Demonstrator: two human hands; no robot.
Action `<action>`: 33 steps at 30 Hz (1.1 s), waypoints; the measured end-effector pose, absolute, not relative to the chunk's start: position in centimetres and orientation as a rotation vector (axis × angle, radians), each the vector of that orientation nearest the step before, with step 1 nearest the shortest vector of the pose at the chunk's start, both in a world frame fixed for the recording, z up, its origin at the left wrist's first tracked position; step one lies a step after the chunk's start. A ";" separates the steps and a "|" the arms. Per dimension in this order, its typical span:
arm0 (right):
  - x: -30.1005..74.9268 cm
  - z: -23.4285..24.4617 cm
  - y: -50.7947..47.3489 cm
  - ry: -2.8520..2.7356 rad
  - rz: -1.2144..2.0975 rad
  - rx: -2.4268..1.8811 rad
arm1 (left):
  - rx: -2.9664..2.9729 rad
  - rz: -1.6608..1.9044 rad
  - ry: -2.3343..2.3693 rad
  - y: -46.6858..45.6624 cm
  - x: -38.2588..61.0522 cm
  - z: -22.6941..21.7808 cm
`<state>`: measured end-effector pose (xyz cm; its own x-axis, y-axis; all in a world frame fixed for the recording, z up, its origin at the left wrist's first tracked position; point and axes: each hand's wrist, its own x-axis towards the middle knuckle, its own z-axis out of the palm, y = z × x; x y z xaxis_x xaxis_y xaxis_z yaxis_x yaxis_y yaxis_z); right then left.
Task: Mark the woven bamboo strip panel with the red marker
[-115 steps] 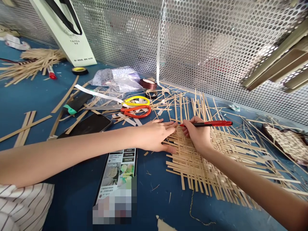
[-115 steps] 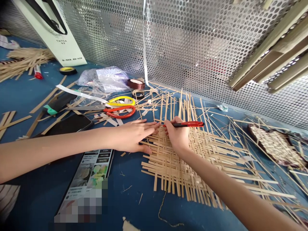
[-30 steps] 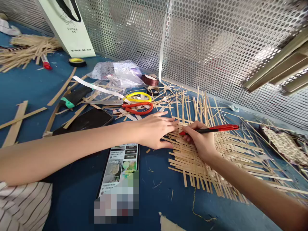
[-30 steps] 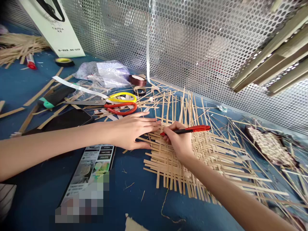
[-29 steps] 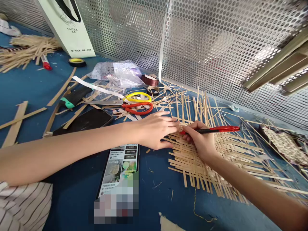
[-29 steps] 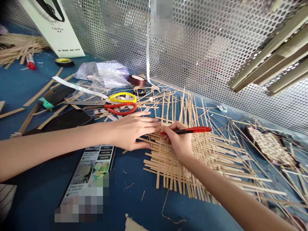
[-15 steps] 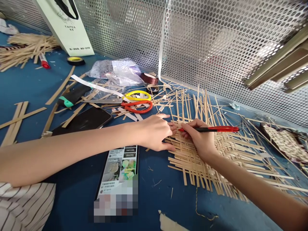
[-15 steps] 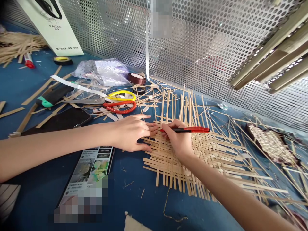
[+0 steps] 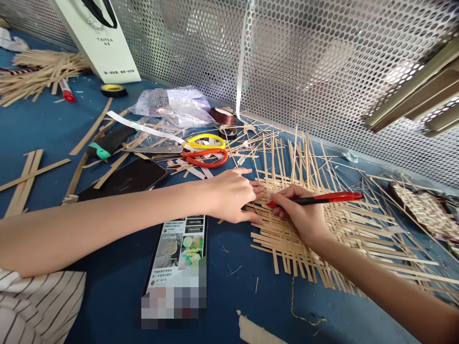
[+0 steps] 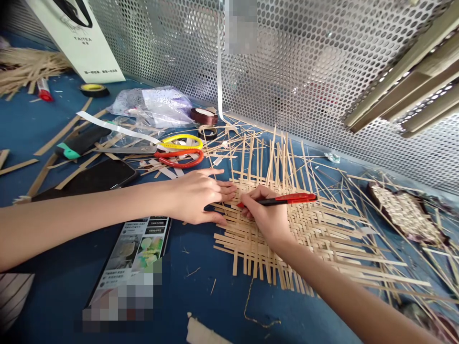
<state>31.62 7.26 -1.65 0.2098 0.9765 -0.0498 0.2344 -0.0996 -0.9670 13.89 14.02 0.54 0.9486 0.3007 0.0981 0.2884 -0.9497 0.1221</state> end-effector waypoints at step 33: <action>32.2 -2.0 6.0 -1.235 1.077 -1.517 | 2.909 0.338 0.507 14.5 13.9 -0.7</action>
